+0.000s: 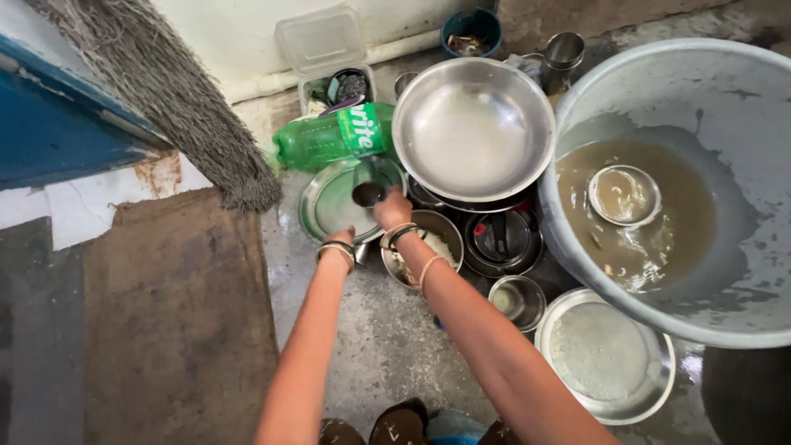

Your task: The person clears food scraps from various dishes into a small bucket by hand, then rinses them using water from a plastic bottle. They scrub the items with a sponge and rinse them in a large basin of water.

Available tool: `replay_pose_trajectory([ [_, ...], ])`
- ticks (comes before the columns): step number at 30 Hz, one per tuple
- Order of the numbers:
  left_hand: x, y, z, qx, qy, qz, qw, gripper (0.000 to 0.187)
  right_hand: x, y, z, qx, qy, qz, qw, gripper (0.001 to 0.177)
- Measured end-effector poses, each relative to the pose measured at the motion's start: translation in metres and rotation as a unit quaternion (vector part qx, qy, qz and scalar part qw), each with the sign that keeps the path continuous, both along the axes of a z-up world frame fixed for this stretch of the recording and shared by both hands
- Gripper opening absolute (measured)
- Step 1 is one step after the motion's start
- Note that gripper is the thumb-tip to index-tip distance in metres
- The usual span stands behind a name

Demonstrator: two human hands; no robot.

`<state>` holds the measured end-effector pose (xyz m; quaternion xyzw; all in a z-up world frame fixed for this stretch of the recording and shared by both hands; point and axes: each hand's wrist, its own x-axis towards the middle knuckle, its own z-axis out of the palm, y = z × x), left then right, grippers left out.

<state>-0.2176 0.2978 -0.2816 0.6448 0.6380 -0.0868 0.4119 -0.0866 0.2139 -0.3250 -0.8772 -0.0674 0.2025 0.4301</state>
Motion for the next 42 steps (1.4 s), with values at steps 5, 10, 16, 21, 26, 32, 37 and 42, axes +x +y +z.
replay_pose_trajectory([
  [5,0.032,-0.007,0.048,0.166,0.049,-0.028,0.984,0.088,-0.026,-0.035,0.136,0.023,-0.013,0.119,0.993,0.047],
  [10,0.074,-0.047,0.148,0.381,-0.222,0.086,0.893,0.103,-0.005,-0.063,0.204,0.156,-0.168,0.172,0.958,0.032],
  [16,0.128,-0.169,0.244,0.455,-0.463,-0.062,0.758,0.086,0.048,-0.188,0.319,0.204,-0.236,0.140,0.940,0.043],
  [21,0.192,-0.286,0.243,0.431,-0.508,-0.239,0.706,0.087,0.111,-0.300,0.282,0.124,-0.343,-0.017,0.931,0.048],
  [26,0.267,-0.371,0.180,0.377,-0.461,-0.385,0.705,0.092,0.153,-0.403,0.225,-0.007,-0.349,-0.130,0.928,0.064],
  [32,0.317,-0.423,0.076,0.234,-0.200,-0.617,0.725,0.074,0.189,-0.478,0.110,-0.150,-0.216,-0.138,0.955,0.064],
  [37,0.307,-0.432,0.033,0.257,0.047,-0.835,0.485,0.057,0.188,-0.508,0.006,-0.384,-0.097,0.100,0.913,0.028],
  [42,0.307,-0.432,0.031,0.229,0.061,-0.840,0.489,0.060,0.179,-0.496,0.024,-0.424,-0.181,0.159,0.873,0.026],
])
